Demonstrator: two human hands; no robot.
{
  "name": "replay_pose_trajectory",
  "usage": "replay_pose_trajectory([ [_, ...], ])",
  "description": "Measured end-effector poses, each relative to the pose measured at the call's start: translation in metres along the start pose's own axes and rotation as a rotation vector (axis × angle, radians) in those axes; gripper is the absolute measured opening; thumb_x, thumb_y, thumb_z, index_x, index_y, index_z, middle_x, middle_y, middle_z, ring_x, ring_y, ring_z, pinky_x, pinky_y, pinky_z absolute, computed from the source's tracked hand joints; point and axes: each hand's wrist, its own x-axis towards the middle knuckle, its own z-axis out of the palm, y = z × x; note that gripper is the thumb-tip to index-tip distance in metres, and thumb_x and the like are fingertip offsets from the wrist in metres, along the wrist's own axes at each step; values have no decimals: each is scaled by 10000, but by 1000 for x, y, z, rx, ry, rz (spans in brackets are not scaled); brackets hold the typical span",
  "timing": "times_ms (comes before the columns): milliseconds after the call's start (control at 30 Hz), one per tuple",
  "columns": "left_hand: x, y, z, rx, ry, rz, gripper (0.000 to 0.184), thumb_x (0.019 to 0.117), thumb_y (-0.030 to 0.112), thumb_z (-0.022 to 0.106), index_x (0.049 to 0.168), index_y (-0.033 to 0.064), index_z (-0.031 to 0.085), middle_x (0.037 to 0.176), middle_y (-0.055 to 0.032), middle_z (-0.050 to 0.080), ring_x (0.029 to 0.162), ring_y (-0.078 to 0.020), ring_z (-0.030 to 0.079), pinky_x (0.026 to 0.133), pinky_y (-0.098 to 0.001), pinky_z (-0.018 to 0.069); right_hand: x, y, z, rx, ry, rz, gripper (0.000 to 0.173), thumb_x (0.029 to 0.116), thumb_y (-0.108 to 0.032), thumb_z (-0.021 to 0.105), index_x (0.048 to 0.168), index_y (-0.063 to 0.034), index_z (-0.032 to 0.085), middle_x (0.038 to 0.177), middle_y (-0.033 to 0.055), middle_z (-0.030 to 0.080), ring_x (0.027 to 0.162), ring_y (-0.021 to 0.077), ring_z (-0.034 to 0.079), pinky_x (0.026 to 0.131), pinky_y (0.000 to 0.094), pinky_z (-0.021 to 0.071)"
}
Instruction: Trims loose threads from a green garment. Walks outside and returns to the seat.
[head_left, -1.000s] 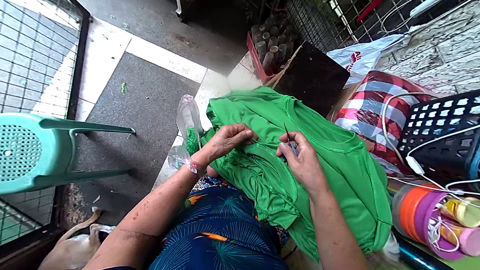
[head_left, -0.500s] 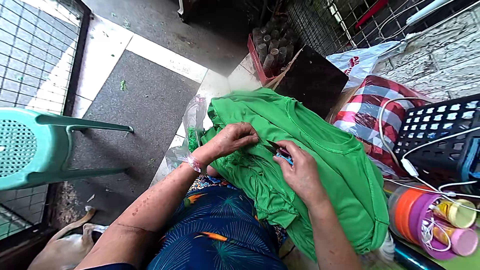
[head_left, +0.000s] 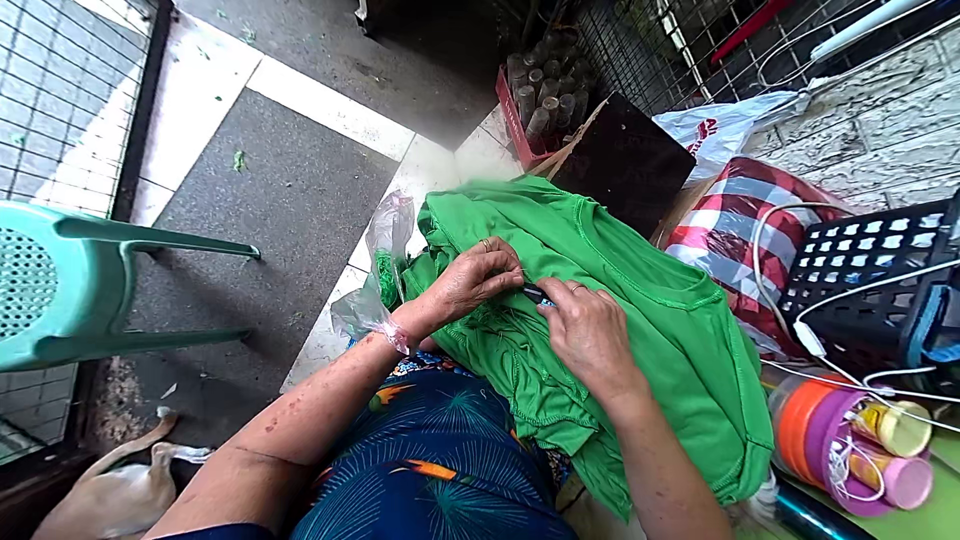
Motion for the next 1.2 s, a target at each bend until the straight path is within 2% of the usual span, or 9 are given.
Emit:
replay_pose_trajectory([
  [367, -11, -4, 1, -29, 40, -34, 167, 1013, 82, 543, 919, 9, 660, 1037, -75, 636, 978, -82, 610, 873, -214, 502, -4, 8, 11, 17, 87, -66, 156, 922, -42, 632, 1017, -34, 755, 802, 159, 704, 722, 335, 705, 604, 482, 505],
  [500, -16, -7, -2, -113, -11, -61, 205, 927, 55, 570, 1101, -47, 610, 1125, -128, 622, 952, -99, 645, 829, -236, 562, -6, 15, 0, 266, 57, 98, 252, 935, -48, 668, 1178, 15, 689, 968, 190, 728, 862, 343, 720, 748, 547, 559],
  [600, -14, 3, -4, -73, -48, -109, 378, 837, 104, 561, 1177, -57, 595, 1131, -136, 597, 954, -121, 639, 832, -259, 562, -7, 15, -13, 404, 67, 208, 303, 950, -65, 671, 1242, 10, 645, 978, 164, 698, 845, 255, 677, 746, 451, 549],
  [667, -10, 14, -2, 53, -24, -150, 321, 940, 186, 516, 1147, -16, 656, 1057, -115, 625, 893, -131, 622, 786, -279, 532, -6, 7, -27, 436, 59, 238, 304, 956, -78, 671, 1250, -6, 639, 950, 121, 681, 816, 177, 644, 730, 358, 531],
  [733, -4, 22, 6, 144, 14, -184, 266, 978, 241, 609, 1060, 6, 705, 993, -118, 625, 814, -150, 613, 721, -291, 525, -3, -1, -36, 443, 41, 236, 295, 960, -85, 668, 1247, -21, 639, 962, 100, 685, 831, 146, 648, 739, 323, 531],
  [867, 0, 21, 17, 131, 95, -211, 138, 881, 137, 780, 833, 17, 731, 927, -124, 644, 784, -166, 607, 694, -300, 514, 4, -10, -25, 426, -1, 241, 282, 962, -76, 675, 1234, -11, 638, 948, 135, 696, 815, 231, 673, 716, 431, 545],
  [933, -3, 26, 5, -39, 50, -328, 111, 931, 105, 726, 872, 12, 711, 980, -96, 661, 854, -136, 614, 753, -293, 519, 4, -7, -11, 419, -33, 280, 274, 966, -81, 673, 1231, -14, 645, 928, 146, 698, 806, 266, 678, 718, 481, 545],
  [1033, -11, 22, -8, -307, 45, -455, 73, 996, 90, 622, 950, 39, 647, 960, -36, 674, 784, -54, 628, 740, -231, 540, -2, -1, -2, 408, -21, 328, 259, 963, -84, 664, 1213, -14, 657, 853, 136, 674, 729, 247, 637, 671, 458, 518],
  [1200, -19, 0, -2, -286, 38, -242, 66, 990, 64, 576, 987, 12, 617, 1100, -65, 655, 939, -67, 644, 821, -237, 550, -5, 2, -5, 461, -13, 381, 277, 965, -90, 670, 1230, -12, 649, 821, 107, 648, 694, 186, 589, 659, 388, 493],
])
